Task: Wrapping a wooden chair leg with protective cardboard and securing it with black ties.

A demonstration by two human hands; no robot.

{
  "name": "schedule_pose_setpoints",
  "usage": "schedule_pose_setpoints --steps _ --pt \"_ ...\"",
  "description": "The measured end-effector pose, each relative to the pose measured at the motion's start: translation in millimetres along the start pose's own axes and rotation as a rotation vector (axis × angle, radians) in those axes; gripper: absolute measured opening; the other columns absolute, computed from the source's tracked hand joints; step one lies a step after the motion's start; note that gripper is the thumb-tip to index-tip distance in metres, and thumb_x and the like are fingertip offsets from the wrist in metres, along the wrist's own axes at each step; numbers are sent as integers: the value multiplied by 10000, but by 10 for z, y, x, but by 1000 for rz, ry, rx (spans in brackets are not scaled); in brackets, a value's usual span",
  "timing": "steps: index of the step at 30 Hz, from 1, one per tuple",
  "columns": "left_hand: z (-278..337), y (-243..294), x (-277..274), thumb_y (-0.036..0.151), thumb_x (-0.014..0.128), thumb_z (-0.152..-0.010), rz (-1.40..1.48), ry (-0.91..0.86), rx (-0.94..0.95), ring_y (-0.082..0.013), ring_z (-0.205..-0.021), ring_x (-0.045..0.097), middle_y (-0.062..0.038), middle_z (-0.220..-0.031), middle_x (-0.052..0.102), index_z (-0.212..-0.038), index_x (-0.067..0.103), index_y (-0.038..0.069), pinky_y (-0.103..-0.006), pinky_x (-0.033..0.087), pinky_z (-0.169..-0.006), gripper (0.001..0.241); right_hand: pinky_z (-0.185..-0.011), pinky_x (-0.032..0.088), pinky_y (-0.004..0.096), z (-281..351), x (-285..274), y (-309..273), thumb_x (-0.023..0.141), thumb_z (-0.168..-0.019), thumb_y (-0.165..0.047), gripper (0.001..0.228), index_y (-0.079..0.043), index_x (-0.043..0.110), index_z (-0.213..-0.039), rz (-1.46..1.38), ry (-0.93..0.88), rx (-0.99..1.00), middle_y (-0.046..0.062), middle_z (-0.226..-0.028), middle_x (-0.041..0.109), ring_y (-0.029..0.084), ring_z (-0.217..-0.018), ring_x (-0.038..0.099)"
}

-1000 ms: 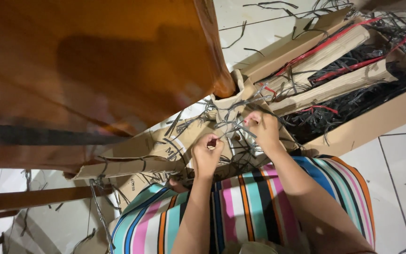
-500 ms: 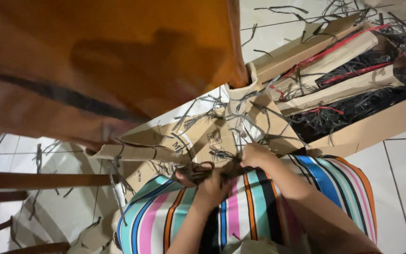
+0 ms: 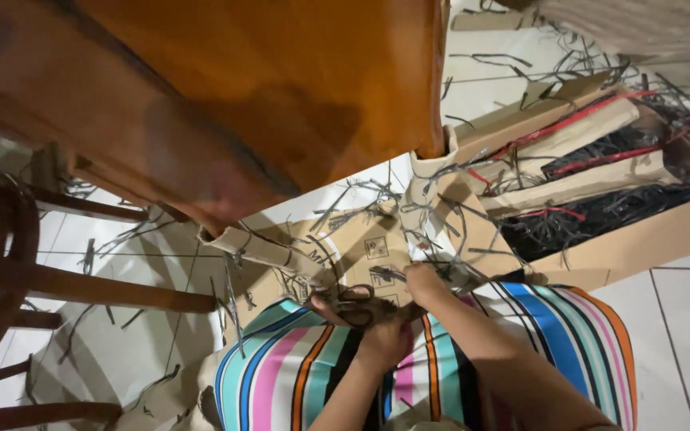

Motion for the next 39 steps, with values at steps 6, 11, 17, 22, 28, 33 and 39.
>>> schedule_pose_setpoints --steps 6,11,17,22,28,33,39 --pt "-21 -214 250 378 479 -1045 33 -145 -141 -435 -648 680 -176 -809 704 -1000 582 74 -554 536 -546 324 -710 399 226 310 -287 118 706 -796 27 520 -169 227 -749 -684 154 138 -6 -774 228 143 -696 308" --pt "-60 -233 178 339 686 -917 181 177 4 -443 -1015 592 -259 -1221 567 -1441 295 -88 -516 498 -821 781 -751 617 324 1024 -1000 -331 796 -792 65 234 -69 650 -666 -1023 145 89 85 -704 767 191 -728 752" --pt "39 346 -821 209 809 -862 897 107 75 -332 -1413 479 -185 -1513 492 -1543 197 54 -450 401 -1166 928 -776 647 351 1545 -1051 -670 699 -886 215 177 53 643 -928 -1602 10 142 196 -893 708 285 -828 724" --pt "50 329 -805 189 661 -974 937 151 228 -321 -1267 617 -165 -1365 648 -1394 579 67 -417 470 -1079 445 -736 617 420 1504 -675 -358 661 -859 203 161 56 665 -924 -1974 42 -161 228 -911 706 324 -831 709" --pt "139 299 -721 254 474 -1037 690 94 182 -333 -1219 625 -184 -1290 668 -1325 605 39 -399 446 -1059 383 -831 540 373 1837 -856 52 654 -903 110 211 -66 698 -1010 -1866 117 -366 125 -1019 671 237 -888 635" --pt "281 626 -900 169 496 -1008 645 -115 185 -244 -872 713 -65 -929 751 -963 629 113 -335 513 -801 151 -535 525 281 2170 -1052 288 784 -865 -255 290 -52 791 -1073 -1193 341 -21 72 -845 734 148 -569 614" --pt "303 778 -958 415 364 -1076 651 -126 295 -249 -761 661 -52 -840 687 -949 581 126 -366 479 -709 383 -706 528 298 2316 -1451 59 690 -950 -239 170 -143 812 -1020 -980 307 228 38 -826 785 161 -700 693"
Point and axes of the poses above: each hand's wrist, its own z-axis away from the middle knuckle, its own x-axis out of the palm, y = z × x, the point moved 6 cm from there along -z, towards the middle knuckle
